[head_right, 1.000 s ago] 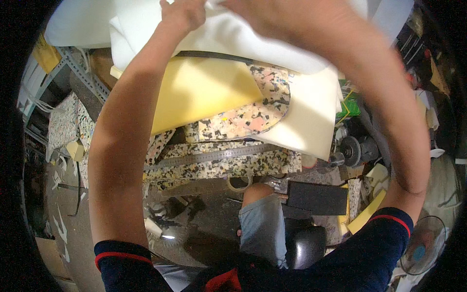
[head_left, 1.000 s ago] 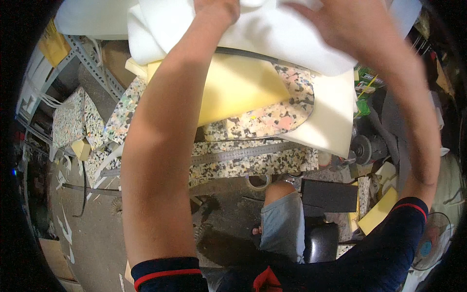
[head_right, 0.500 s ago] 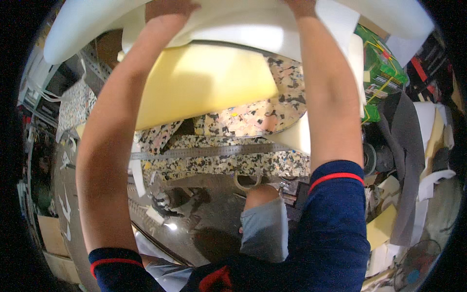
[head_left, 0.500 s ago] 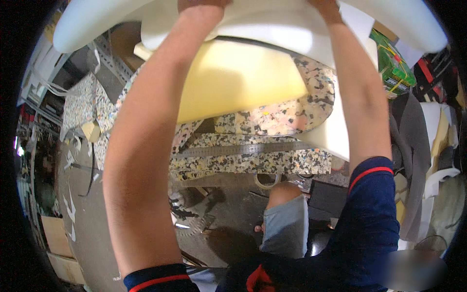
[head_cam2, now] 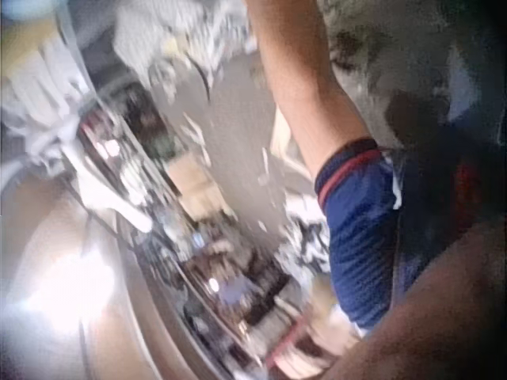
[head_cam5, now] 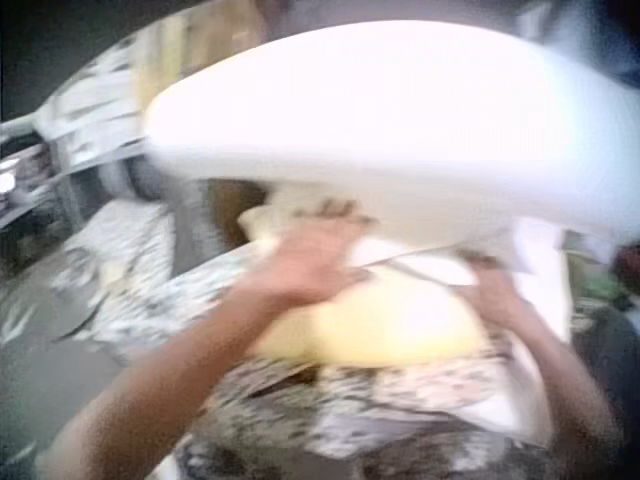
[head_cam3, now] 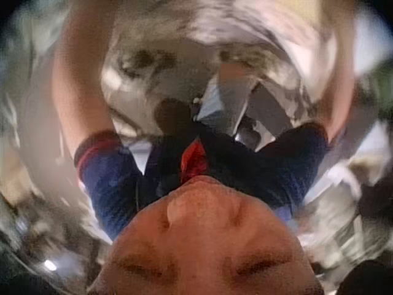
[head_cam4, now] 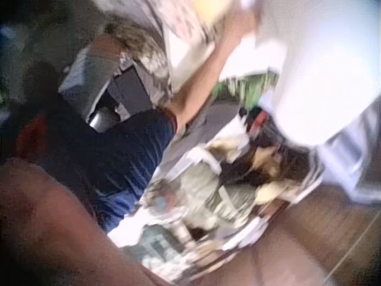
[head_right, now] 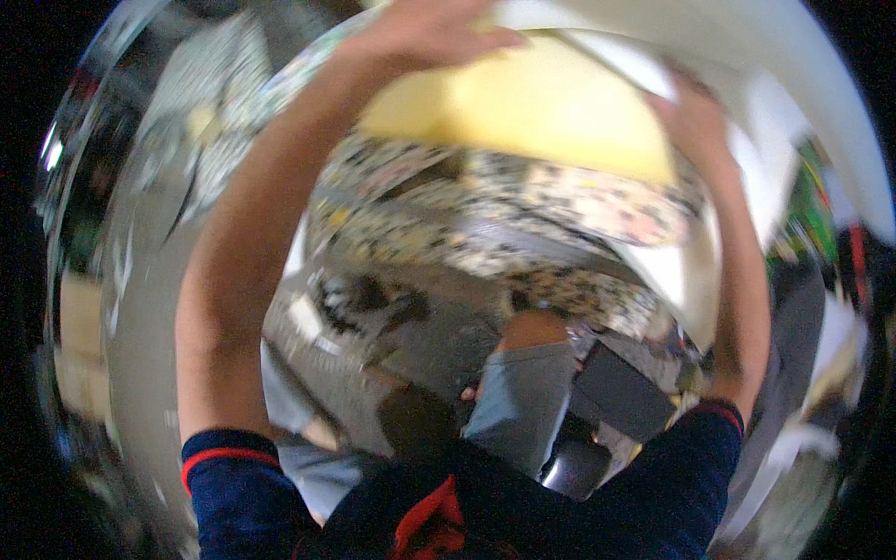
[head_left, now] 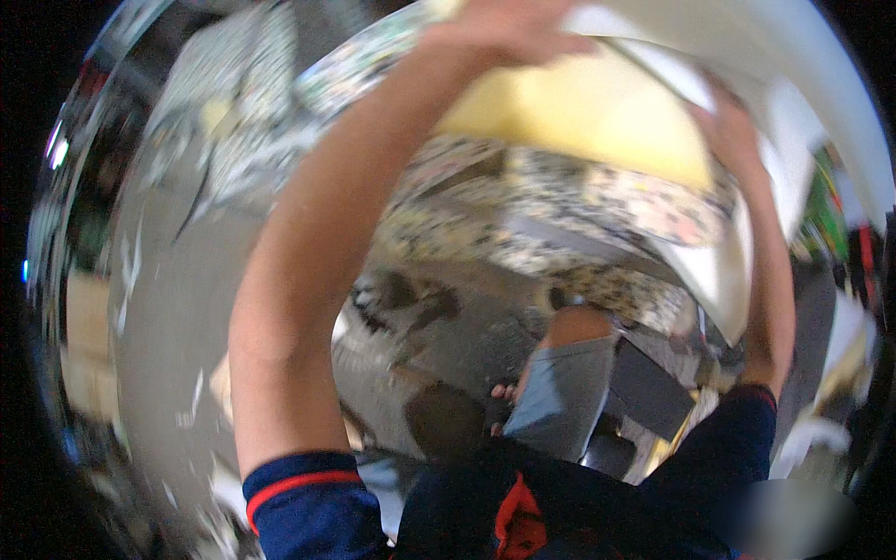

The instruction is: The person sprays a dark substance onto a wooden board, then places a white sheet over it and trims the excess with a knife. They then measure and handle thin wooden strips, stacking them on the floor.

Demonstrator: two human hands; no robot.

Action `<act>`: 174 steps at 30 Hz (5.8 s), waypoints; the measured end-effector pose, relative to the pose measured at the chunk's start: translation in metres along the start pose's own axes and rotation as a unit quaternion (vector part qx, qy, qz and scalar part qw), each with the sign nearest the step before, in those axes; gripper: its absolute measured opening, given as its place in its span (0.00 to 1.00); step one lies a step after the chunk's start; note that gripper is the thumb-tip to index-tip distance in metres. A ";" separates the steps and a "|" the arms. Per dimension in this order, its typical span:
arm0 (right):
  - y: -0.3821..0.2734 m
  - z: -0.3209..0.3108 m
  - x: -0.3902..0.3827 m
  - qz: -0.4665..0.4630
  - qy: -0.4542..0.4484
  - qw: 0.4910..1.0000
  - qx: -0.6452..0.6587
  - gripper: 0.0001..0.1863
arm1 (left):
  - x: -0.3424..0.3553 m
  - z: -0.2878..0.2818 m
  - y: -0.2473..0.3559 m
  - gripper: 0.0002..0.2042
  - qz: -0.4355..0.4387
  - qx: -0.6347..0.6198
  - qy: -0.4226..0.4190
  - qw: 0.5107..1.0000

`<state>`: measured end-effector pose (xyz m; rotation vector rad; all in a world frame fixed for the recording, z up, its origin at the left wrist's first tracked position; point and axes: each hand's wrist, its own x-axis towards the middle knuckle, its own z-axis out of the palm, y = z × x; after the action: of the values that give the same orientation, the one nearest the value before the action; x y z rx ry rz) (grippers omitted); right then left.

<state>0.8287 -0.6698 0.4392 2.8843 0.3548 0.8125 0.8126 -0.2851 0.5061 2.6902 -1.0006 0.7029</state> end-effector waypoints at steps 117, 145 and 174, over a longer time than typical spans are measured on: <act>-1.331 -0.012 -0.707 -0.904 -0.060 0.368 0.211 0.38 | -0.532 0.158 0.688 0.48 -0.958 -0.183 0.193 -0.109; -0.865 -0.136 -0.645 -0.781 -0.389 0.305 0.382 0.19 | -0.804 0.057 0.634 0.15 -0.927 -0.265 0.210 0.162; -0.969 -0.112 -0.540 -0.533 -0.422 0.536 0.502 0.13 | -1.268 -0.239 0.226 0.18 -0.665 0.160 0.585 0.436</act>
<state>0.1378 0.1328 0.0898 2.2385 2.5655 -1.3229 -0.2608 0.3417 0.0919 1.3491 1.4922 1.7022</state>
